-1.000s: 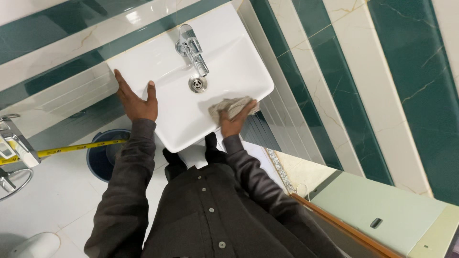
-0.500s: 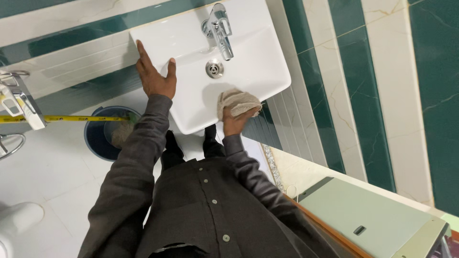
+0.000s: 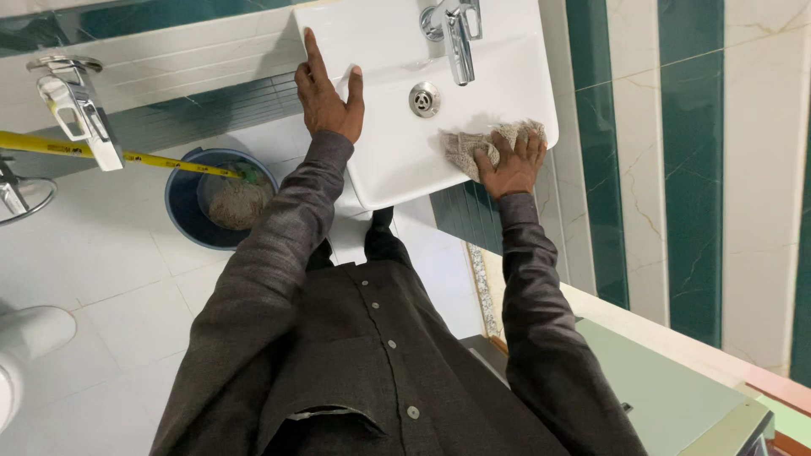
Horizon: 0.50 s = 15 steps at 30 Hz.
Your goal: The person wipes the rim and faucet of a small white sink with a cloth, repeatedly dipping the cloth into a bucket of water on the floor.
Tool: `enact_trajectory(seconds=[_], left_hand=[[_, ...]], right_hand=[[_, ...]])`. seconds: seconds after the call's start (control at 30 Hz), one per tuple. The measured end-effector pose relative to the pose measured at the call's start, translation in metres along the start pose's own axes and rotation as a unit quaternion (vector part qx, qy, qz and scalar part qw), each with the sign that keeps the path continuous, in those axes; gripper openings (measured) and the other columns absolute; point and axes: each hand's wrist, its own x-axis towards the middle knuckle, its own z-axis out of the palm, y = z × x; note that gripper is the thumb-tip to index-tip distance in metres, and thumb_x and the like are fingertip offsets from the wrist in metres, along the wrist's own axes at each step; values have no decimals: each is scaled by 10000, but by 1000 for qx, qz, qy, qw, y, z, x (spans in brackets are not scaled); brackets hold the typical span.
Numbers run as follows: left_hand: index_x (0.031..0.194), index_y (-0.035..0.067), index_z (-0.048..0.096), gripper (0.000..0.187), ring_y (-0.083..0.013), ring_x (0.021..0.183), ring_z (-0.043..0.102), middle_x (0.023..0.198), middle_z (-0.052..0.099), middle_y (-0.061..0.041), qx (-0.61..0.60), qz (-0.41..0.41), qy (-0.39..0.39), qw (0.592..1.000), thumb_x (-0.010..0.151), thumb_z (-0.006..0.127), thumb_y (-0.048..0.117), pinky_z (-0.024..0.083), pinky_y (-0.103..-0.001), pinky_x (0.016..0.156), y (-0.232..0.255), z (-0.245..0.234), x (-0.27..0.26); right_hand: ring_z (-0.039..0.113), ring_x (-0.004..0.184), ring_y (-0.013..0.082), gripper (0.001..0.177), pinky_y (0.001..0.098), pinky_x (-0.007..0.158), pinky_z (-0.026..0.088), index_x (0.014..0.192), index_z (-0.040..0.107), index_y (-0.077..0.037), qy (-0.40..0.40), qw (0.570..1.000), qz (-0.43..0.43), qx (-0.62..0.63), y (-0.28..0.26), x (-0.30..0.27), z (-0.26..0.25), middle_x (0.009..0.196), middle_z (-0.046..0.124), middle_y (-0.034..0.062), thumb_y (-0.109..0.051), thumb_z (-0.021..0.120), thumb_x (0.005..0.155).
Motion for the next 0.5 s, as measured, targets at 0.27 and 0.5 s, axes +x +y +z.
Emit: enact_trajectory(seconds=[0.27, 0.5], left_hand=[[1632, 328, -36, 897, -434, 1249, 509, 1424, 362, -288, 23, 10, 29, 999, 1061, 642, 463, 561, -513, 955, -6, 7, 3], [1664, 312, -83, 811, -395, 1227, 546, 1437, 393, -264, 57, 16, -72, 996, 1116, 424, 628, 526, -538, 1044, -15, -18, 9]], right_hand=[[619, 1173, 448, 750, 517, 1094, 407, 1454, 550, -81, -172, 973, -139, 72, -188, -44, 10, 1138, 674, 333, -632, 468, 953], [643, 1127, 467, 778, 522, 1076, 413, 1528, 454, -10, -176, 949, -226, 131, -181, -46, -29, 1143, 697, 290, -581, 431, 1001]])
